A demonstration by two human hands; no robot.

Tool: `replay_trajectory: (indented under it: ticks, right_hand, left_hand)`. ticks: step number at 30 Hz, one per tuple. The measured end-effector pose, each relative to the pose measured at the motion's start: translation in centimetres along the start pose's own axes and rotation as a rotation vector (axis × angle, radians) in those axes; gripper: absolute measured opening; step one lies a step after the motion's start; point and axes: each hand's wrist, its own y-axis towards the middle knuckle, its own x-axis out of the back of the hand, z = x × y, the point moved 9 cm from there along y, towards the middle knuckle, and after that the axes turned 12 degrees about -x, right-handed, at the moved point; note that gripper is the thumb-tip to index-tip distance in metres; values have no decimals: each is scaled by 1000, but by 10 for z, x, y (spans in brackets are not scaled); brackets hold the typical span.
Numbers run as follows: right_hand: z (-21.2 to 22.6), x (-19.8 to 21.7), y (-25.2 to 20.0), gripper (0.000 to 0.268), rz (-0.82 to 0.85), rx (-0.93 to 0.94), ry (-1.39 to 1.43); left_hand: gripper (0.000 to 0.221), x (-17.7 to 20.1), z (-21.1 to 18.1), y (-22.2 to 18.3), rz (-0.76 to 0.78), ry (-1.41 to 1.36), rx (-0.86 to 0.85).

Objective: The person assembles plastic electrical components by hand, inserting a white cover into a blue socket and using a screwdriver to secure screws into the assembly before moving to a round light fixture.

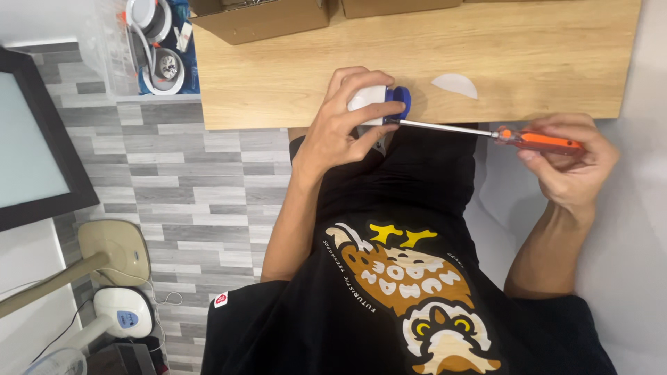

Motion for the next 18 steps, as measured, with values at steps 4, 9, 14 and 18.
replay_trajectory:
  ticks: [4, 9, 14, 18]
  right_hand:
    - [20, -19, 8, 49, 9, -102, -92]
    - [-6, -7, 5, 17, -61, -198, 26]
    - [-15, 6, 2, 39, 32, -62, -20]
    - [9, -7, 12, 35, 50, 27, -56]
  left_hand:
    - [22, 0, -1, 1, 0, 4, 5]
    - [22, 0, -2, 1, -1, 18, 11]
    - [24, -1, -1, 2, -13, 7, 20]
    - [24, -2, 0, 1, -20, 2, 31]
